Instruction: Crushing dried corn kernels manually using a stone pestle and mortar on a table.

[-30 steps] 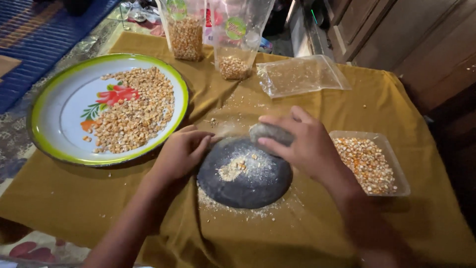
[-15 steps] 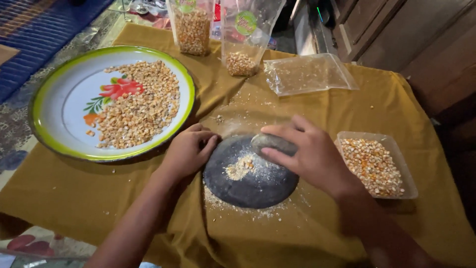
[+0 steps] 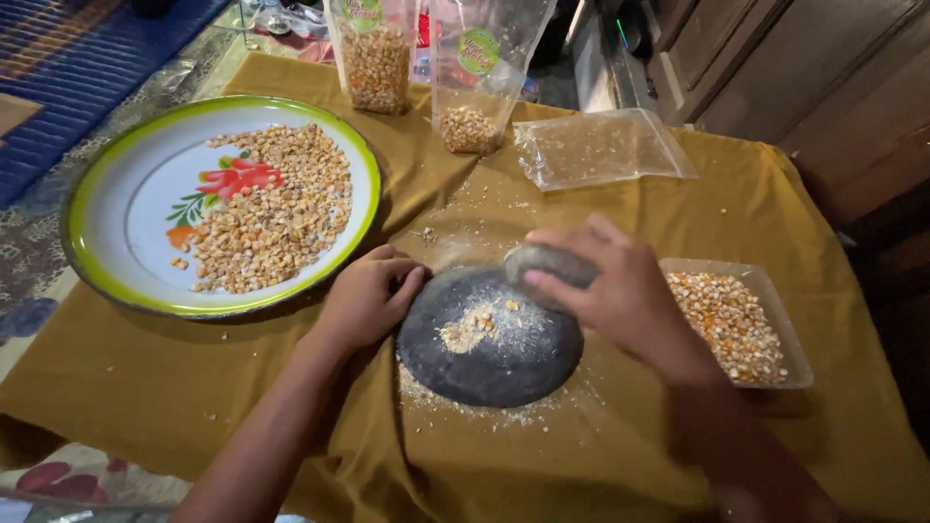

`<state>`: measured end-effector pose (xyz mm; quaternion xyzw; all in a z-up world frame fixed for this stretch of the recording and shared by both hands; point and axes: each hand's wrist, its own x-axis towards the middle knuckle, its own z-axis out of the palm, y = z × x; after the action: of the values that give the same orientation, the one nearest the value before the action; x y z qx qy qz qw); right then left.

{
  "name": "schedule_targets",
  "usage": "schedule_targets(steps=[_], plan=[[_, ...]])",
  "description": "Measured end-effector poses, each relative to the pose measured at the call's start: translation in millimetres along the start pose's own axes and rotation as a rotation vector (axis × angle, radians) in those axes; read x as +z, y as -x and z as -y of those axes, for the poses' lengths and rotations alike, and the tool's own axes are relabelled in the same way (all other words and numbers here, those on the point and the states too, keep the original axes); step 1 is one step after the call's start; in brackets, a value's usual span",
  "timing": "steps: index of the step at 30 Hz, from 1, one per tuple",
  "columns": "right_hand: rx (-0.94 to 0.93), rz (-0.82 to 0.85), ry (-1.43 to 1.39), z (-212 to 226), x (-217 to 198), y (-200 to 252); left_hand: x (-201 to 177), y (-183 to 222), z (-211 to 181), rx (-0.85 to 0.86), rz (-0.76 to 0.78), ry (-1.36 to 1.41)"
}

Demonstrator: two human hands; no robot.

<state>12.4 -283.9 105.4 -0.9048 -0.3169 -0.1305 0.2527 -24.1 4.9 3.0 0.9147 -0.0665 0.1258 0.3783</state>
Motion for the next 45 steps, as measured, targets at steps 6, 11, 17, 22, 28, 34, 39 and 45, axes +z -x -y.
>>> schedule_targets(steps=[6,11,17,22,28,34,39,45], plan=[[0.093,-0.102,-0.245,-39.7,11.9,-24.0,3.3,-0.9,3.4,-0.026,-0.004,0.0],[0.413,-0.188,-0.626,-30.1,40.4,-22.3,-6.4,-1.8,-21.0,-0.066,0.028,0.112],[0.631,-0.41,-0.947,-36.0,75.0,-16.2,-5.6,-4.3,-97.6,0.128,0.126,0.054],[0.619,-0.393,-0.953,-14.6,63.5,-13.7,38.7,0.2,-114.9,0.278,0.125,-0.559],[0.613,-0.416,-0.982,-32.5,73.1,-14.9,74.3,14.1,-103.3,0.447,-0.219,-0.616],[0.612,-0.4,-0.833,-32.9,73.3,-14.9,85.0,13.8,-104.0,0.485,-0.265,-0.606],[0.618,-0.412,-0.876,-26.3,73.3,-18.1,80.1,11.2,-103.5,0.42,-0.17,-0.601],[0.638,-0.411,-0.956,-28.3,72.2,-16.5,25.6,9.0,-92.2,0.341,-0.174,-0.675]])
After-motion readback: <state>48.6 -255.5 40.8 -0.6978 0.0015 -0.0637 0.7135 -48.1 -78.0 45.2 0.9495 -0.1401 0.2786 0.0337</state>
